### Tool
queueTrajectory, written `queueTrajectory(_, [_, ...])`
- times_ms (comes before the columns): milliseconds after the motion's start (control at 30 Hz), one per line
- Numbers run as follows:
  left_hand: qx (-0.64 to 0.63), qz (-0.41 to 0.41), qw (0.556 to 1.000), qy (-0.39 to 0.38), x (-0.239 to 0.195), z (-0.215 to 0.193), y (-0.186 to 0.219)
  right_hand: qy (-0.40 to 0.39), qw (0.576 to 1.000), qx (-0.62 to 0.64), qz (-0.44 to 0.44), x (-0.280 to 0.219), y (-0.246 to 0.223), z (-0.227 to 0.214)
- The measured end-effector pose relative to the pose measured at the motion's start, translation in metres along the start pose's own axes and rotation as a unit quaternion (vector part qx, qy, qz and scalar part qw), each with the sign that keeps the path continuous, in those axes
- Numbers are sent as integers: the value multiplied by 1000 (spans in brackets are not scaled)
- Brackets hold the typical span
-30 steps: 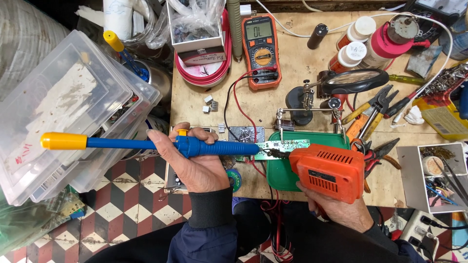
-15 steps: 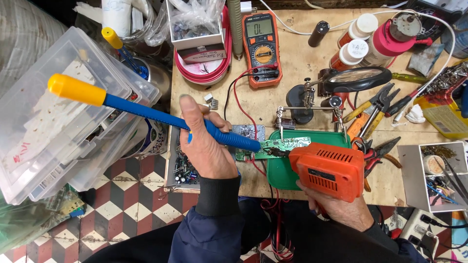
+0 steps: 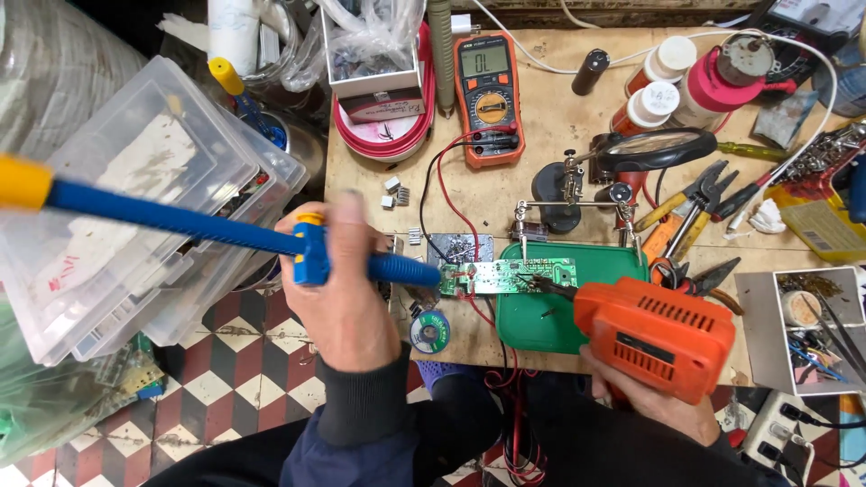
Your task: The person inspects a small circuit board, then uses a hot air gun and a desoldering pump to remove components from the board. The person repeatedly heats and desolders specific areas of the circuit board.
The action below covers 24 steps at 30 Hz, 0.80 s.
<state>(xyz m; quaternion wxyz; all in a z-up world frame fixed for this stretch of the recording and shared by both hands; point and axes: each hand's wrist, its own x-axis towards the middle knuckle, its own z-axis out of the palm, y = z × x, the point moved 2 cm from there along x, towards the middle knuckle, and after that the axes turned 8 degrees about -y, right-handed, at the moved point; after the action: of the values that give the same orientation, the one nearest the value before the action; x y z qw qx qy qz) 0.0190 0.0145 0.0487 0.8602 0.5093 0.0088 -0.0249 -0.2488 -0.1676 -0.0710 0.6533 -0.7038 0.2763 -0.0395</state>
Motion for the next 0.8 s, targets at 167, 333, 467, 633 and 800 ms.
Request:
queueTrajectory(167, [545, 33, 779, -309, -23, -17, 37, 219, 963, 141, 72, -32, -38, 3])
queueTrajectory(333, [514, 234, 601, -566, -52, -43, 81, 174, 971, 107, -124, -41, -73, -49])
queueTrajectory(467, [590, 271, 441, -620, -74, -45, 97, 150, 976, 157, -9, -61, -71, -103])
queueTrajectory(633, [548, 430, 435, -571, -91, -3, 118, 162, 979, -9, -119, -90, -207, -60])
queueTrajectory(800, [511, 534, 446, -504, -108, 32, 147, 155, 937, -160, -268, -123, -269, -20])
